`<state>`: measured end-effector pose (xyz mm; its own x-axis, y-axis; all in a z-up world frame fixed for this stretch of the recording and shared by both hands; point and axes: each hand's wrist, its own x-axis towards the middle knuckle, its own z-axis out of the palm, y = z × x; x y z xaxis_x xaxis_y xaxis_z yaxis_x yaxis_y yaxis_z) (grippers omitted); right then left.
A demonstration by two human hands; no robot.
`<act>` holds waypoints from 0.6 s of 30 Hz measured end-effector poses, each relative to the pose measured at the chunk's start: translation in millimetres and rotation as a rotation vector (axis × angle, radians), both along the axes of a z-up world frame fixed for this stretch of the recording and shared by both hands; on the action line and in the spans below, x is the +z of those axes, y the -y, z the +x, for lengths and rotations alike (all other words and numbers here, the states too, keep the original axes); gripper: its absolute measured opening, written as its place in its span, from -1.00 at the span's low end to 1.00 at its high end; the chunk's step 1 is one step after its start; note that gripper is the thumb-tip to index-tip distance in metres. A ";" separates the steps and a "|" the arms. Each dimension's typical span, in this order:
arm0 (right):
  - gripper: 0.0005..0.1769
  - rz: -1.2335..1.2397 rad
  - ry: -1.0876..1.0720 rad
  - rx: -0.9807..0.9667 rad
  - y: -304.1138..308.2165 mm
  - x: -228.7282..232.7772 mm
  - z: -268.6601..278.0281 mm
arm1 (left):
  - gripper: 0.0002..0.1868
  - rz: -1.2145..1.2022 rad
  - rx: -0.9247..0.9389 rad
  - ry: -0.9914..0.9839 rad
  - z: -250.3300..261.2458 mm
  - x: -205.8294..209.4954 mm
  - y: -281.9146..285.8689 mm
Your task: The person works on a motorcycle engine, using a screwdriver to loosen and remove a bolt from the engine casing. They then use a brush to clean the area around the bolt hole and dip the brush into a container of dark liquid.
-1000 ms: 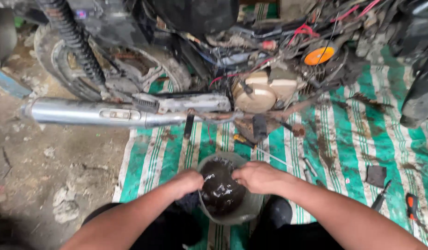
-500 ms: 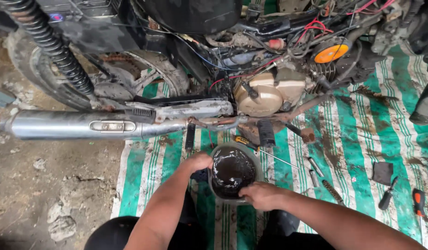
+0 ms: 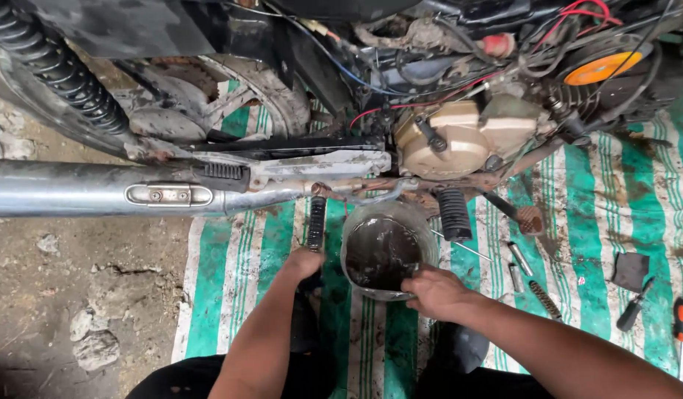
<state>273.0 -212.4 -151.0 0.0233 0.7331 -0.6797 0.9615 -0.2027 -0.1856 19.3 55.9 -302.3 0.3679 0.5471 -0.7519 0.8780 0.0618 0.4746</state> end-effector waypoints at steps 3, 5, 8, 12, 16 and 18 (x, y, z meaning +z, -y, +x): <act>-0.65 -0.028 0.026 0.041 -1.1 10.5 -2.7 | -0.30 0.093 -0.384 -0.157 -8.6 73.9 11.6; -0.62 -0.047 0.024 0.066 -3.6 9.8 -1.8 | -0.35 0.062 -0.732 -0.206 5.1 101.2 12.9; -0.59 -0.071 -0.038 0.056 -10.6 22.9 2.1 | -0.14 0.041 -0.859 -0.088 8.5 196.8 6.3; -0.55 -0.052 -0.060 0.072 -8.2 36.7 0.7 | -0.52 0.136 -0.746 -0.088 -15.6 361.3 -3.5; -0.54 0.010 -0.081 0.061 -8.0 45.6 0.1 | -0.46 0.444 -0.288 0.202 -44.6 423.5 -37.6; -0.51 0.025 -0.092 0.058 -6.4 44.4 0.0 | -0.47 0.560 -0.071 0.387 -44.9 421.3 -50.7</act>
<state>272.9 -206.0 -106.6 -0.0811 0.7482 -0.6585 0.9500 -0.1417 -0.2781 -25.6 106.7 119.0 0.6028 0.7796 -0.1697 0.6315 -0.3363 0.6987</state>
